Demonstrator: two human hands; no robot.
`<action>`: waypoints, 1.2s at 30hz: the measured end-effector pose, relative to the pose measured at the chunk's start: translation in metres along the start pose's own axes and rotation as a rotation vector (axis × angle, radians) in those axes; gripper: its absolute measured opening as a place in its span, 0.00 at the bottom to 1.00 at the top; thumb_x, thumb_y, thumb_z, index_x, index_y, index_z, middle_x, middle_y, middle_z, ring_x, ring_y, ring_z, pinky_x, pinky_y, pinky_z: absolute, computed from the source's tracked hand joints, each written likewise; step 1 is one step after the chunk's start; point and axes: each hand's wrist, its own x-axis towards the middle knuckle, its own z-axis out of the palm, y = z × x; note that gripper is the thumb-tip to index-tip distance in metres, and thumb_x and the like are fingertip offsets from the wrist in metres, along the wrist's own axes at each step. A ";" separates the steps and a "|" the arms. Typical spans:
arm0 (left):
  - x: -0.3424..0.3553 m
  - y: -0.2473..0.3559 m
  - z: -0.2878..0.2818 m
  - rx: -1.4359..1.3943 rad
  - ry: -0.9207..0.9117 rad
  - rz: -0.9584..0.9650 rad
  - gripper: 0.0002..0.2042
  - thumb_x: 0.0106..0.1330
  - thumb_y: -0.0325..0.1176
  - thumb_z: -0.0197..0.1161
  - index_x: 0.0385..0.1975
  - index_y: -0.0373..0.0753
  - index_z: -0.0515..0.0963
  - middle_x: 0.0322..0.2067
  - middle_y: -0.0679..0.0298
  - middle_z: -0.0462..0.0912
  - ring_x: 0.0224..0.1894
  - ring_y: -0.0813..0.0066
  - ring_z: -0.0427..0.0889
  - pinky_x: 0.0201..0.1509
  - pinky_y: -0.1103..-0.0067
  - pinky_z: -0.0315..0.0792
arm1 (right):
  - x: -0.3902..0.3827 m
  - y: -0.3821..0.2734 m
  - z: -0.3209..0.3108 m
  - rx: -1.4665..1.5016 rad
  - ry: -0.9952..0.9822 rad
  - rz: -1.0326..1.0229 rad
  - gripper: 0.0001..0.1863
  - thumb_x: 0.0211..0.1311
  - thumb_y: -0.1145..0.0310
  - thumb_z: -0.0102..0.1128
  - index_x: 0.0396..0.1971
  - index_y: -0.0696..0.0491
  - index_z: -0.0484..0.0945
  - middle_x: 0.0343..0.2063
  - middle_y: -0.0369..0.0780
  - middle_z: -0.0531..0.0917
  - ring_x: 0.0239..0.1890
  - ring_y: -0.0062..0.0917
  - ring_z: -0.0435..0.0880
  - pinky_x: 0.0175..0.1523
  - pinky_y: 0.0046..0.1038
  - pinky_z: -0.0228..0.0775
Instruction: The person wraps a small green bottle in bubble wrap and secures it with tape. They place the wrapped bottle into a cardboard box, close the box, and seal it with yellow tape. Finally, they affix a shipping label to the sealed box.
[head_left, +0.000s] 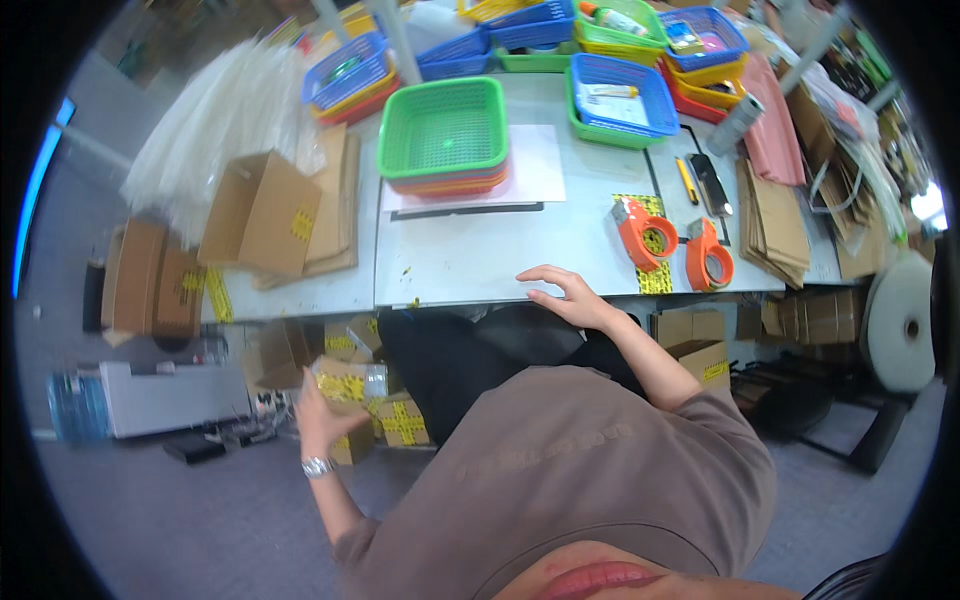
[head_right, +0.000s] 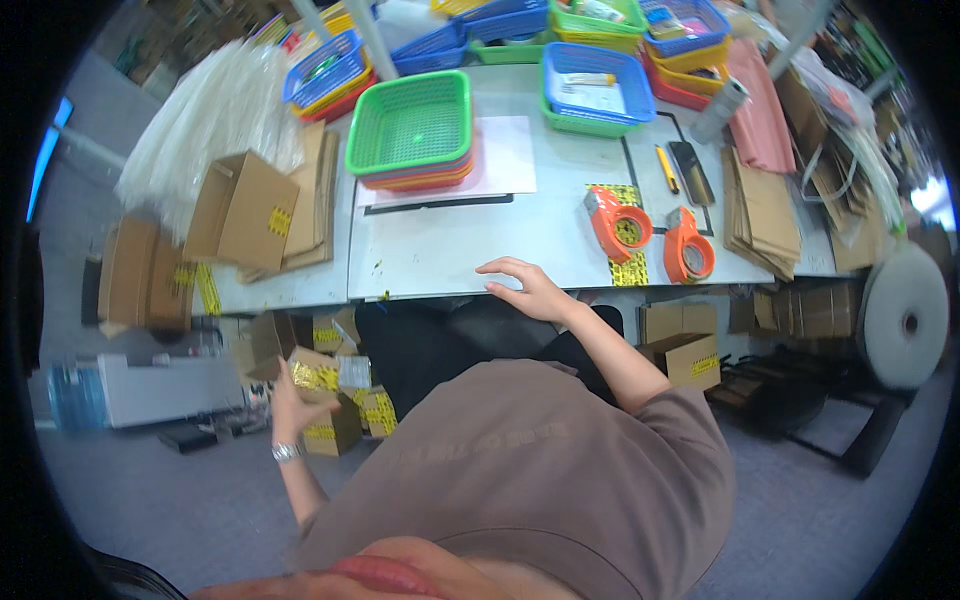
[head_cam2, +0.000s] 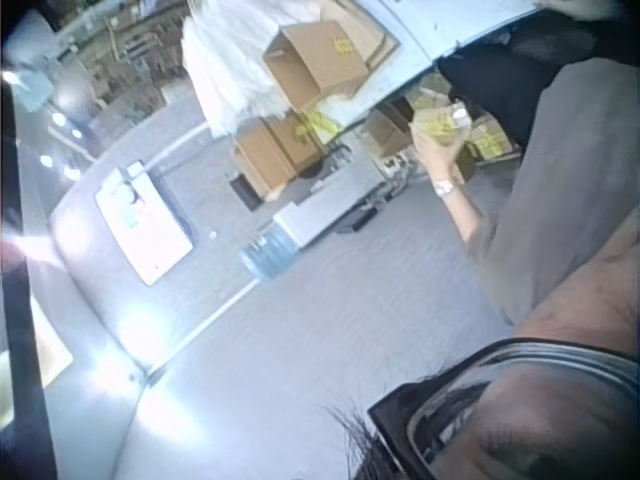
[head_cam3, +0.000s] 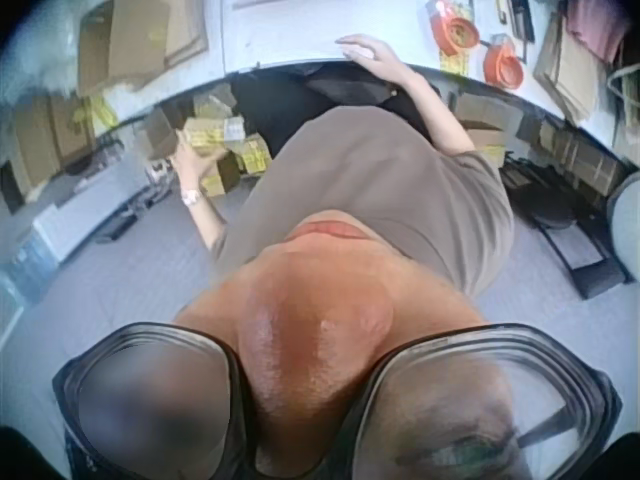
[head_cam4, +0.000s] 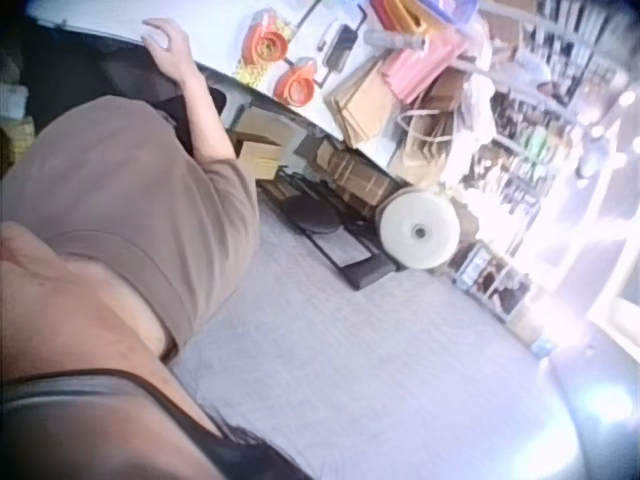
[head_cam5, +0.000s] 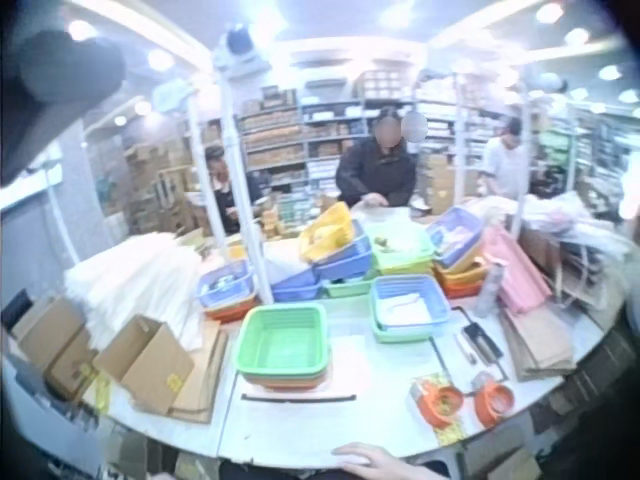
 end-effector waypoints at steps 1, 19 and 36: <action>0.000 0.009 0.005 -0.136 -0.169 0.042 0.54 0.38 0.48 0.79 0.65 0.26 0.58 0.52 0.42 0.75 0.57 0.49 0.74 0.62 0.67 0.67 | 0.000 -0.003 -0.005 -0.013 0.014 -0.007 0.16 0.66 0.64 0.57 0.50 0.55 0.78 0.47 0.42 0.82 0.53 0.34 0.79 0.59 0.33 0.68; 0.116 0.276 0.062 -0.329 -0.088 0.873 0.27 0.63 0.40 0.64 0.60 0.36 0.69 0.52 0.52 0.77 0.56 0.54 0.74 0.63 0.63 0.63 | -0.040 -0.298 -0.125 0.403 -0.225 -0.981 0.21 0.68 0.57 0.51 0.48 0.60 0.78 0.38 0.44 0.83 0.41 0.31 0.82 0.50 0.32 0.73; 0.212 0.180 0.172 -0.050 0.437 0.611 0.26 0.63 0.41 0.62 0.58 0.37 0.68 0.63 0.51 0.64 0.67 0.51 0.60 0.69 0.55 0.52 | 0.092 0.135 -0.217 0.872 0.994 0.722 0.48 0.53 0.41 0.67 0.60 0.63 0.59 0.47 0.52 0.78 0.40 0.38 0.83 0.42 0.33 0.79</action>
